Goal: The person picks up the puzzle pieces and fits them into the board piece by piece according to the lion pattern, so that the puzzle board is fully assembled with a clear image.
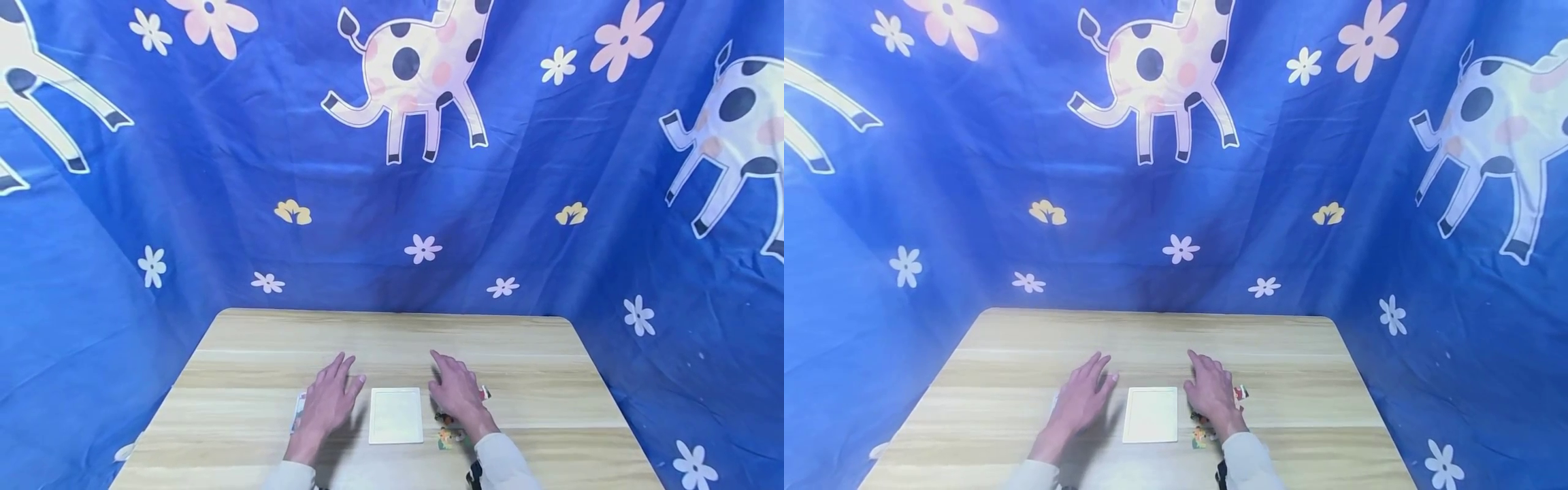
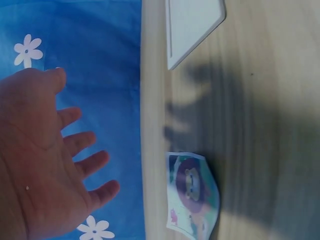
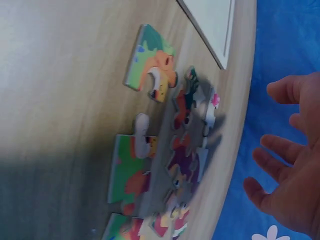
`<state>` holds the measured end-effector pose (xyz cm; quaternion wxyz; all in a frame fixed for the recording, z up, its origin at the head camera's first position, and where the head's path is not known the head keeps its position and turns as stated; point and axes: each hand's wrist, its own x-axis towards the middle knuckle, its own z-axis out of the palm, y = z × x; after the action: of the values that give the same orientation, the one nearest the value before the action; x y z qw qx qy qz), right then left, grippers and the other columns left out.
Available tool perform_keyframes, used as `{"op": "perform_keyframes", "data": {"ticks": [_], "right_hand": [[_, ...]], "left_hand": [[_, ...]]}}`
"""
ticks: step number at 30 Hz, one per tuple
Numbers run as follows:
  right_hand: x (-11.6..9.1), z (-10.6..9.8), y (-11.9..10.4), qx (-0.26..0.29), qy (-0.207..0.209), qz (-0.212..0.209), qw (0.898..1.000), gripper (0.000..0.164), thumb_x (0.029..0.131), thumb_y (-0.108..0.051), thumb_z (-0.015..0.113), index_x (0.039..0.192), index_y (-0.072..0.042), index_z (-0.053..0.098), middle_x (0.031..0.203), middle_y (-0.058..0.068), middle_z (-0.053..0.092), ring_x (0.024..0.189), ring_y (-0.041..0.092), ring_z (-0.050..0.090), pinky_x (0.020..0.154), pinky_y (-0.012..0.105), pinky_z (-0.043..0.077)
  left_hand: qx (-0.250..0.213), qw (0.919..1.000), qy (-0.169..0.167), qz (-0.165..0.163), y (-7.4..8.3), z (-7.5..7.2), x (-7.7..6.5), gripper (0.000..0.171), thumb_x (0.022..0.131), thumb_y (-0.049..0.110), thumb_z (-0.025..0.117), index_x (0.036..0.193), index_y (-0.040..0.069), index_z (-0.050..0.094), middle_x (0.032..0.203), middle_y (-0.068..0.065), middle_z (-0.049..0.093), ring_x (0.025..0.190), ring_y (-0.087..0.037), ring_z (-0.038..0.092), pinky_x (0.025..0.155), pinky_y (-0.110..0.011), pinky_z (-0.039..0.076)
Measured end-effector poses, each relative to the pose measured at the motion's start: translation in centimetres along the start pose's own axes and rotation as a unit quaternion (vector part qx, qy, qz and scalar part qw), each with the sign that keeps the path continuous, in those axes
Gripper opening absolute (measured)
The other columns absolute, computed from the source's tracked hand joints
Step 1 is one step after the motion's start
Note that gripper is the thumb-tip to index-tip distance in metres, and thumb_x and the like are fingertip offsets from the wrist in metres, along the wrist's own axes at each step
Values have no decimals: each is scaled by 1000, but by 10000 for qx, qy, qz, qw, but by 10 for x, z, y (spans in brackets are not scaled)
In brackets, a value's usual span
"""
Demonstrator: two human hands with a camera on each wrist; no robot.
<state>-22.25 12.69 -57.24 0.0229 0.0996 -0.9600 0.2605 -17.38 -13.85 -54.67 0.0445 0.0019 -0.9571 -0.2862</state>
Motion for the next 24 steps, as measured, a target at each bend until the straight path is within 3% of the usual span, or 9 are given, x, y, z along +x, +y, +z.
{"op": "perform_keyframes", "data": {"ticks": [8, 12, 17, 24], "right_hand": [[-7, 6, 9, -79, 91, 51, 9999, 56, 86, -28, 64, 139, -20, 51, 137, 7, 56, 127, 31, 51, 104, 55, 39], [-11, 7, 15, -188, 93, 58, 9998, 53, 86, -32, 68, 136, -20, 55, 131, 6, 59, 121, 29, 54, 99, 54, 43], [-12, 6, 20, -346, 143, -125, 9992, 49, 82, -25, 68, 130, -19, 59, 124, 4, 62, 116, 29, 56, 91, 53, 46], [-15, 10, 26, -302, -40, 17, 9995, 50, 79, -21, 67, 128, -22, 60, 122, 3, 62, 116, 26, 55, 90, 47, 45]], "left_hand": [[32, 10000, -77, -51, -1, 8, -10, 63, 98, 55, 37, 148, 17, 39, 159, -10, 29, 139, -40, 35, 107, -66, 32], [-3, 9999, -149, -46, -1, 14, -15, 61, 98, 51, 41, 148, 16, 39, 158, -11, 29, 139, -40, 36, 105, -66, 35], [156, 9998, -104, 2, -3, 20, -18, 58, 98, 48, 45, 146, 15, 42, 157, -10, 33, 136, -39, 40, 100, -65, 39], [143, 9996, -221, 57, -5, 29, -28, 55, 98, 43, 48, 144, 14, 43, 156, -12, 35, 136, -41, 40, 108, -67, 30]]}}
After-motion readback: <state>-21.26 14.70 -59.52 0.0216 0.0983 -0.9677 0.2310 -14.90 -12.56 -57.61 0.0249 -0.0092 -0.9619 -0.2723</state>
